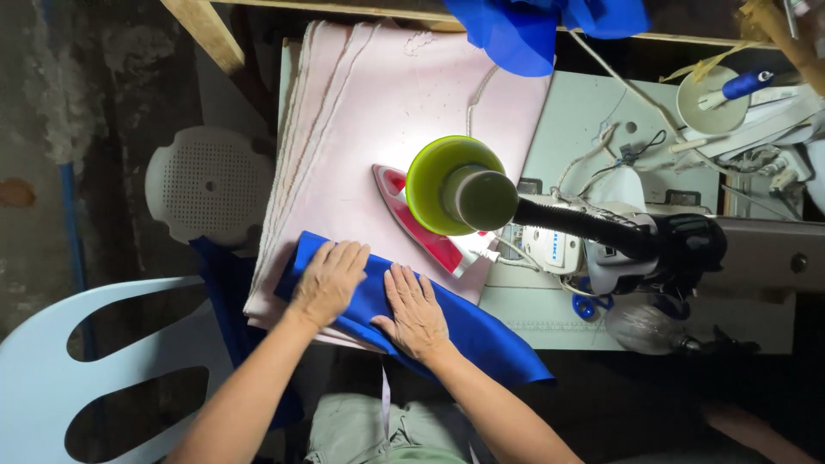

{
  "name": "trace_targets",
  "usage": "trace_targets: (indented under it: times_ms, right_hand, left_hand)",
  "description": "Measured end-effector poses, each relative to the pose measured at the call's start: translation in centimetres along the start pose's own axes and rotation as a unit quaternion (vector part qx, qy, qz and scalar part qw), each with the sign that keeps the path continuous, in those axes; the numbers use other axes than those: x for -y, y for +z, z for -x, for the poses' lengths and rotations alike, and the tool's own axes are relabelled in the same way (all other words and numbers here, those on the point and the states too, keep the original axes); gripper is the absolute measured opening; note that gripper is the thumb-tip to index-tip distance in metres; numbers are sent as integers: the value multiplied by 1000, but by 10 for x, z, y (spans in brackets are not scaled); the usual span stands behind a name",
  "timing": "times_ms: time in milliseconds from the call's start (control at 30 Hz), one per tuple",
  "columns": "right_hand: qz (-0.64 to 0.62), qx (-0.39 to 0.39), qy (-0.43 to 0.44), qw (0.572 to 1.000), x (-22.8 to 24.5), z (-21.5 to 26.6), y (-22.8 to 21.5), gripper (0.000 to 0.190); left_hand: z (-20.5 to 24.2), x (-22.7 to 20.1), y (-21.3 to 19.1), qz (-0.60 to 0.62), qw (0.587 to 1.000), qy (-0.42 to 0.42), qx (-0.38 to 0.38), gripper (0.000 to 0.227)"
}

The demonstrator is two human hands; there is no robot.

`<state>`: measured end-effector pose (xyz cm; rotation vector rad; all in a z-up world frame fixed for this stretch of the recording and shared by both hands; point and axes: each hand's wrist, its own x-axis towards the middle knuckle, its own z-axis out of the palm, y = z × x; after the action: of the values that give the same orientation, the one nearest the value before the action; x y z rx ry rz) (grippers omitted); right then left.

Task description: A person is using a hand iron to press and smooth blue fabric pieces on a workbench.

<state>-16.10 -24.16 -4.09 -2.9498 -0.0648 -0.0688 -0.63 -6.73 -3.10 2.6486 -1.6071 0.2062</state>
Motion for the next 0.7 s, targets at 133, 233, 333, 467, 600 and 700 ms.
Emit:
trace_targets:
  times_ms: [133, 233, 333, 467, 600, 700]
  right_hand:
    - [7, 19, 0, 1000, -6, 10, -1, 93]
    - [24, 12, 3, 1000, -12, 17, 1, 95]
    - [35, 2, 3, 999, -14, 13, -5, 94]
    - [42, 16, 0, 999, -26, 20, 0, 94]
    - [66, 19, -3, 998, -26, 17, -44, 87]
    - [-38, -88, 5, 995, -25, 5, -94, 63]
  left_hand:
    - [31, -15, 2, 39, 997, -72, -15, 76]
    - [37, -13, 10, 57, 995, -79, -18, 79]
    - [34, -9, 9, 53, 995, -74, -27, 78]
    - [38, -11, 18, 56, 995, -74, -36, 80]
    - [34, -8, 16, 55, 995, -73, -43, 80]
    - [37, -13, 14, 53, 995, -77, -33, 80]
